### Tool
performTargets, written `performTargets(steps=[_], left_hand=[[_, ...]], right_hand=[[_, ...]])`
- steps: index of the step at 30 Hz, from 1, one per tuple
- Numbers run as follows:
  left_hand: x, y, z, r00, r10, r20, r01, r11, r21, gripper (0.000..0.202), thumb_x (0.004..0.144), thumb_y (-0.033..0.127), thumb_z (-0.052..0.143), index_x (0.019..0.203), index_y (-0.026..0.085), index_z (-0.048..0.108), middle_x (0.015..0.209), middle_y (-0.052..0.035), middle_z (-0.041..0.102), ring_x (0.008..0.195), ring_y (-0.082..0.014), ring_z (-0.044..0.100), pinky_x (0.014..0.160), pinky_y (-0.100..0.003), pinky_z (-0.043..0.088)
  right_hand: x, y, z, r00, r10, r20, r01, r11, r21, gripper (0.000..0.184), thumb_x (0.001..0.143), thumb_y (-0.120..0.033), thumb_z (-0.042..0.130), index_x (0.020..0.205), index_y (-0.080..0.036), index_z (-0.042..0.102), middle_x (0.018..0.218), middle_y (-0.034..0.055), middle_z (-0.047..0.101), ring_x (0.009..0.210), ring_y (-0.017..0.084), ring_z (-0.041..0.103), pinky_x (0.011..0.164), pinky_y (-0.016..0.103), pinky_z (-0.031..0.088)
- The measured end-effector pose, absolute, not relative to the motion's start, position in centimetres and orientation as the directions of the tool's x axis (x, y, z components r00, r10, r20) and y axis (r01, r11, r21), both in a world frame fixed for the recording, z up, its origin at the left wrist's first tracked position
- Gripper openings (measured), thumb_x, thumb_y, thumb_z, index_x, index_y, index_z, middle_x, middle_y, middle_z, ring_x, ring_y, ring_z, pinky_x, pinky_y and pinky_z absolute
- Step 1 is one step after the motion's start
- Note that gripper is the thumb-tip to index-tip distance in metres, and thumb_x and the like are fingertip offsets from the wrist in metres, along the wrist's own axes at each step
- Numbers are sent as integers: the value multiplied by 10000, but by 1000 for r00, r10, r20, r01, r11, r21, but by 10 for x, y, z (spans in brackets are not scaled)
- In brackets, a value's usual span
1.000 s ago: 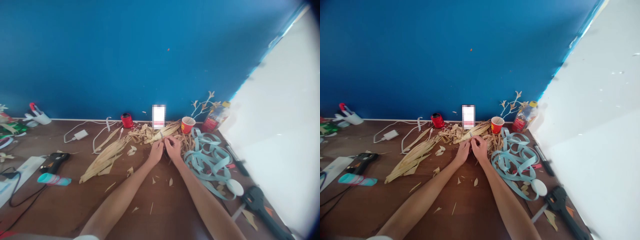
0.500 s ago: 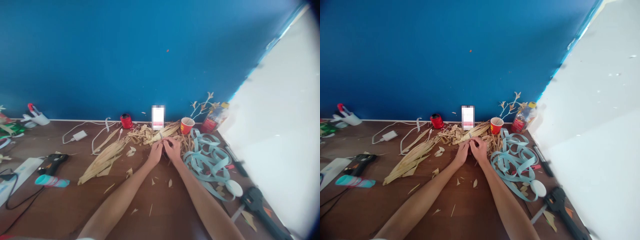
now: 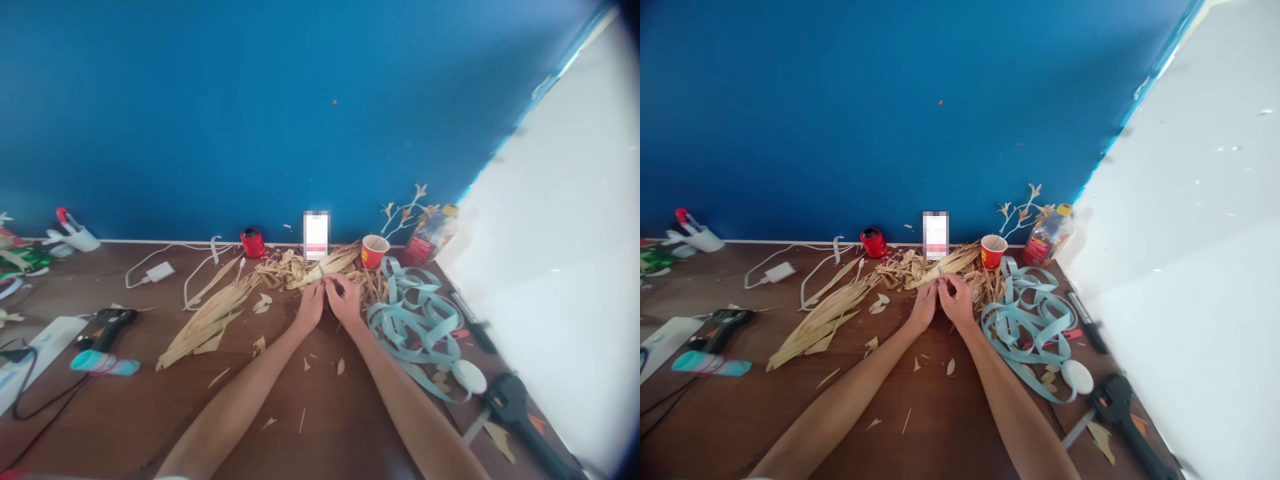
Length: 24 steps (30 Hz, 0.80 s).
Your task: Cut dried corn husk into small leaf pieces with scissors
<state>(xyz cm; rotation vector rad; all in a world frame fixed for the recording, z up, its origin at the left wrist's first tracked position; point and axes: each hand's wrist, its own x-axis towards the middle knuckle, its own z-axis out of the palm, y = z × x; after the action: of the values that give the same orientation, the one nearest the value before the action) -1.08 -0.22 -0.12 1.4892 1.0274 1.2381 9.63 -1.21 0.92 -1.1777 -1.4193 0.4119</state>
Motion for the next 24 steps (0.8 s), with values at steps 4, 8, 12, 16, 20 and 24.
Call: performTargets(steps=[4,8,12,16,20,24], left_hand=[[-10,-1,-3,185,972,146,-9,-147,989,292,900,371,440,784,150,591,643,15,520,590,-119,446,567,-244,373],[-11,-1,-4,172,971,163,-20,-162,987,245,879,291,428,767,148,592,672,9,537,616,-119,451,596,-243,379],[-12,-2,-4,153,971,181,22,-187,982,259,884,261,395,700,157,545,615,21,479,591,-119,414,585,-247,350],[-12,-2,-4,152,961,230,41,-239,970,266,895,270,393,693,159,524,600,27,451,596,-117,396,595,-248,334],[-11,-1,-5,152,967,207,-23,-205,978,261,892,296,418,702,155,528,603,30,448,589,-111,383,577,-240,330],[-11,-2,-6,127,979,161,-48,-156,987,268,894,347,448,723,156,528,593,39,427,560,-102,361,557,-233,322]], right_hand=[[98,-12,11,199,821,535,393,433,-811,178,815,-229,527,816,-186,699,758,24,713,629,153,627,634,257,498],[98,-14,13,147,833,534,383,449,-807,203,814,-222,506,787,-190,705,730,18,706,629,153,628,627,254,495],[97,-15,14,135,832,539,379,459,-804,230,830,-230,491,826,-191,718,801,37,725,702,170,659,675,268,507],[95,-15,11,136,828,543,382,462,-800,234,829,-223,493,835,-189,725,791,37,726,687,168,657,665,269,507],[95,-15,8,139,827,544,379,463,-801,233,828,-225,504,849,-195,734,803,37,732,707,173,663,669,275,511],[95,-15,8,128,831,541,370,466,-804,247,831,-217,507,878,-199,749,795,32,732,678,164,654,648,271,508]])
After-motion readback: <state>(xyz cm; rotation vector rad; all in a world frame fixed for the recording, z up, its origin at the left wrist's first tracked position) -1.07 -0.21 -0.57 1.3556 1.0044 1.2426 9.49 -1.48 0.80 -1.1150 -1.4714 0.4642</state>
